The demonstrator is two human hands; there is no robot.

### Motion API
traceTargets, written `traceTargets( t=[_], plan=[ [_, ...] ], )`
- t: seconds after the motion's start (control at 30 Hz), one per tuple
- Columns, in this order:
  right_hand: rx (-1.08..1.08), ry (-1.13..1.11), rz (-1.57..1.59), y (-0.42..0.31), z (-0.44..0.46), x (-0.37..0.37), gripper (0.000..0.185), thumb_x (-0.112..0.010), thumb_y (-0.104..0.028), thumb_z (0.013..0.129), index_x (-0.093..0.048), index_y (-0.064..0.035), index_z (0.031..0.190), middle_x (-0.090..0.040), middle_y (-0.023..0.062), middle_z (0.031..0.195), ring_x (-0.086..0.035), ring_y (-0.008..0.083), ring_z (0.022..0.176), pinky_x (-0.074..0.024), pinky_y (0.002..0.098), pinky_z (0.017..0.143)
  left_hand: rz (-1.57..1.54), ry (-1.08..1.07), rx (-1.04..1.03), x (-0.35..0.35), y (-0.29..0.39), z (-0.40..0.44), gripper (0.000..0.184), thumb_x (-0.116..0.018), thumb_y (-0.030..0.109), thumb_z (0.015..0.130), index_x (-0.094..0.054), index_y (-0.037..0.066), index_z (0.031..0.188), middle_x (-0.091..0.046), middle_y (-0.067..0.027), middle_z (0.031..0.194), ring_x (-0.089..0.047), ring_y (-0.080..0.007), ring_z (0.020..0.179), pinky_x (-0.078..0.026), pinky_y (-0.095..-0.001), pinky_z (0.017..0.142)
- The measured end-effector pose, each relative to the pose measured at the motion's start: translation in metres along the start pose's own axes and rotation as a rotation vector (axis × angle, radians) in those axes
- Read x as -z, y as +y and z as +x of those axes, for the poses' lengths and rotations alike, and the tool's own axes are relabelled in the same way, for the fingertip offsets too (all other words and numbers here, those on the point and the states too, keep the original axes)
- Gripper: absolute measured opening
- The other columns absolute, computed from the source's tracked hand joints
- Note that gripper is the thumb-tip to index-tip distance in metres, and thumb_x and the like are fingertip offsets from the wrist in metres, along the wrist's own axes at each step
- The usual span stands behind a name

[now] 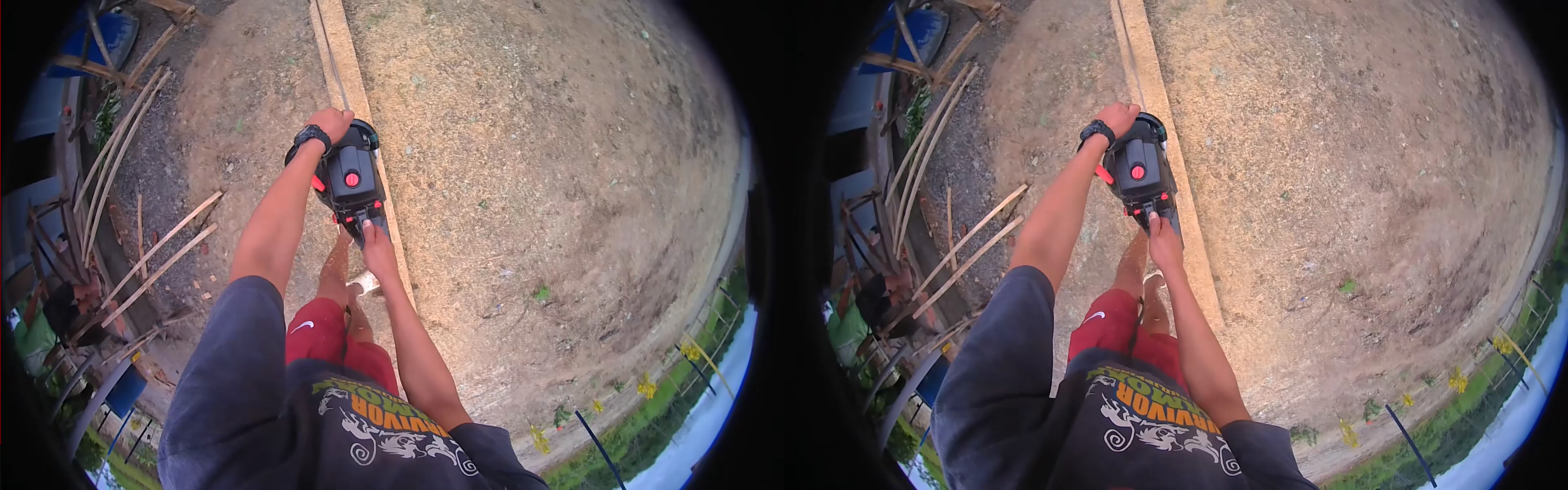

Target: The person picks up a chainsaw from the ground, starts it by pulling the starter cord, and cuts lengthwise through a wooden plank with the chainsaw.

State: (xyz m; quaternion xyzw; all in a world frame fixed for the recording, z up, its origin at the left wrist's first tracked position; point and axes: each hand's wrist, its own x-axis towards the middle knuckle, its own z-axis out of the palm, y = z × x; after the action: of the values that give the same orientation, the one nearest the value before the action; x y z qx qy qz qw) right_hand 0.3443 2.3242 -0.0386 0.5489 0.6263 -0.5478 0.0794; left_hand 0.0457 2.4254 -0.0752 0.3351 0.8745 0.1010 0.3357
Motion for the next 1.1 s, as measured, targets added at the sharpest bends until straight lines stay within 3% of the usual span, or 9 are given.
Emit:
traceTargets(
  t=[0.3, 0.4, 0.57, 0.8, 0.87, 1.1],
  plan=[
    [-0.052, -0.017, -0.007, 0.033, -0.037, 0.002, 0.062, -0.033, -0.055, 0.107, -0.060, -0.0010, 0.123, -0.066, 0.0337, 0.114, -0.060, 0.0534, 0.110, -0.0457, 0.0573, 0.095, 0.013, 0.009, 0.000, -0.039, -0.007, -0.039, 0.054, -0.040, 0.043, 0.094, -0.074, 0.002, 0.106, -0.068, -0.0307, 0.112, -0.065, -0.0496, 0.106, -0.050, -0.0525, 0.098],
    [-0.064, -0.009, 0.029, 0.047, -0.052, 0.000, 0.065, -0.033, -0.054, 0.107, -0.062, 0.0023, 0.123, -0.067, 0.0326, 0.114, -0.061, 0.0501, 0.113, -0.0458, 0.0516, 0.096, 0.015, 0.031, 0.005, -0.045, -0.004, -0.061, 0.055, -0.040, 0.043, 0.094, -0.075, 0.002, 0.106, -0.069, -0.0295, 0.112, -0.066, -0.0490, 0.106, -0.051, -0.0524, 0.097],
    [-0.028, -0.014, -0.006, 0.076, -0.062, -0.005, 0.063, -0.033, -0.055, 0.107, -0.059, -0.0023, 0.128, -0.066, 0.0323, 0.117, -0.061, 0.0526, 0.112, -0.0456, 0.0562, 0.097, 0.004, 0.027, 0.038, -0.051, 0.003, -0.088, 0.058, -0.040, 0.045, 0.093, -0.075, 0.000, 0.108, -0.068, -0.0308, 0.113, -0.066, -0.0489, 0.108, -0.051, -0.0524, 0.098],
    [-0.030, 0.010, -0.008, 0.106, -0.082, -0.011, 0.065, -0.032, -0.054, 0.107, -0.062, 0.0019, 0.121, -0.066, 0.0328, 0.114, -0.060, 0.0504, 0.113, -0.0447, 0.0533, 0.096, -0.028, 0.034, 0.025, -0.071, 0.002, -0.121, 0.059, -0.042, 0.046, 0.093, -0.075, -0.001, 0.107, -0.069, -0.0312, 0.111, -0.067, -0.0488, 0.106, -0.051, -0.0517, 0.097],
    [-0.044, -0.013, -0.003, 0.114, -0.085, -0.009, 0.062, -0.032, -0.056, 0.107, -0.059, -0.0042, 0.125, -0.066, 0.0333, 0.114, -0.060, 0.0535, 0.111, -0.0449, 0.0579, 0.096, -0.040, 0.030, 0.013, -0.076, 0.005, -0.128, 0.059, -0.042, 0.046, 0.093, -0.075, -0.001, 0.107, -0.069, -0.0314, 0.110, -0.067, -0.0485, 0.105, -0.051, -0.0517, 0.097],
    [-0.015, 0.005, -0.004, 0.139, -0.103, -0.011, 0.062, -0.032, -0.056, 0.107, -0.059, -0.0039, 0.126, -0.066, 0.0337, 0.113, -0.060, 0.0536, 0.111, -0.0449, 0.0579, 0.095, -0.006, -0.003, 0.032, -0.090, 0.009, -0.152, 0.059, -0.043, 0.046, 0.093, -0.075, -0.001, 0.109, -0.070, -0.0302, 0.113, -0.068, -0.0468, 0.107, -0.051, -0.0519, 0.098]
  ],
)
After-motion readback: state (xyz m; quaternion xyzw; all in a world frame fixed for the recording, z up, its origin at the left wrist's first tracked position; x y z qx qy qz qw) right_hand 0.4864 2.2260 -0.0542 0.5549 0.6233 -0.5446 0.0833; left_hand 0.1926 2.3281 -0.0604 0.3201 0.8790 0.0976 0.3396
